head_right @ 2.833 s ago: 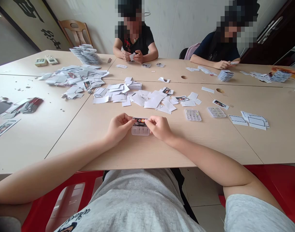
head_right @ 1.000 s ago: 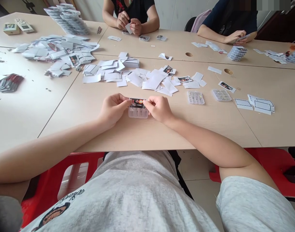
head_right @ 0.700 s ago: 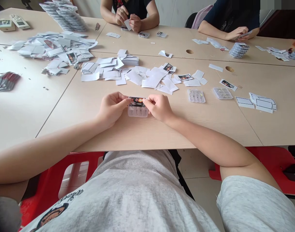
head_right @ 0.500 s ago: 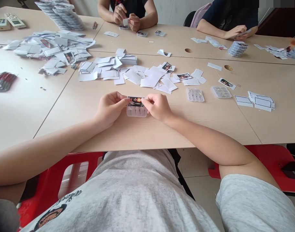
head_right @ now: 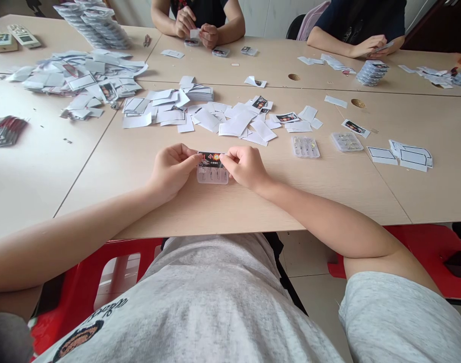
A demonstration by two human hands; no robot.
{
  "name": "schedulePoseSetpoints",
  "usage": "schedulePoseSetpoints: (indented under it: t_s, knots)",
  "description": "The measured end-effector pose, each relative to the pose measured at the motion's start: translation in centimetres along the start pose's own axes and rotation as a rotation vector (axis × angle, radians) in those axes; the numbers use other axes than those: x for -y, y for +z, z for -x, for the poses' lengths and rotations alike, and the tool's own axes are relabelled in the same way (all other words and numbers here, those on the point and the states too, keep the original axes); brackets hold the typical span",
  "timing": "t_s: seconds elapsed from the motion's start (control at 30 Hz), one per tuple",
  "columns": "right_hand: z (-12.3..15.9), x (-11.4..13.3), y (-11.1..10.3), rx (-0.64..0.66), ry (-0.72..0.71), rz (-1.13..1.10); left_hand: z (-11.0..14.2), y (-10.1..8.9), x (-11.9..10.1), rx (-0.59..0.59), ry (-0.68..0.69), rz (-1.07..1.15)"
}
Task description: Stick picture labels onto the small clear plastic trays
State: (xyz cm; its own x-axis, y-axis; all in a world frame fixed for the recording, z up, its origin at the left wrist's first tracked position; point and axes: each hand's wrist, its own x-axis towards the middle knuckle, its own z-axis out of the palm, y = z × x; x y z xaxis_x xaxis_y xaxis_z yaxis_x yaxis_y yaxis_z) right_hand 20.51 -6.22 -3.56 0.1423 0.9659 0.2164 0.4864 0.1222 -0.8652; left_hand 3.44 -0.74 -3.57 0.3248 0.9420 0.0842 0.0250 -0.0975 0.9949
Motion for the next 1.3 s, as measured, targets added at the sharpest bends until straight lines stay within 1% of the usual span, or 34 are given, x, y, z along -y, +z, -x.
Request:
schedulePoseSetpoints:
  t_s: [0.3,0.57,0.73,0.83,0.93,1.1,1.2,1.3]
  knots:
    - [0.0,0.0,0.0,-0.013,-0.017,0.005,0.1,0.1,-0.2,-0.01,0.004,-0.012]
    - [0.0,0.1,0.0,-0.014,-0.005,-0.008,-0.1,0.1,0.0,-0.022,0.001,-0.022]
    - [0.0,0.2,0.1,-0.014,-0.01,-0.011,0.0,0.1,-0.1,-0.009,-0.004,0.002]
    - [0.0,0.1,0.1,-0.019,-0.022,-0.005,0.0,0.1,-0.1,0.013,-0.003,0.053]
    - [-0.3,-0.3,0.0,-0.004,-0.026,-0.055,-0.1,0.1,0.0,0.058,-0.01,0.157]
    - [-0.8,-1.0,-0.3,0.082,-0.089,-0.306,-0.5,-0.1,-0.3,0.173,-0.077,0.315]
    - [-0.8,-1.1,-0.3,0.09,-0.127,-0.347,-0.7,-0.3,-0.5,0.243,-0.129,0.342]
    - [-0.6,-1.0,-0.1,0.092,-0.13,-0.345,-0.7,-0.6,-0.7,0.36,-0.175,0.269]
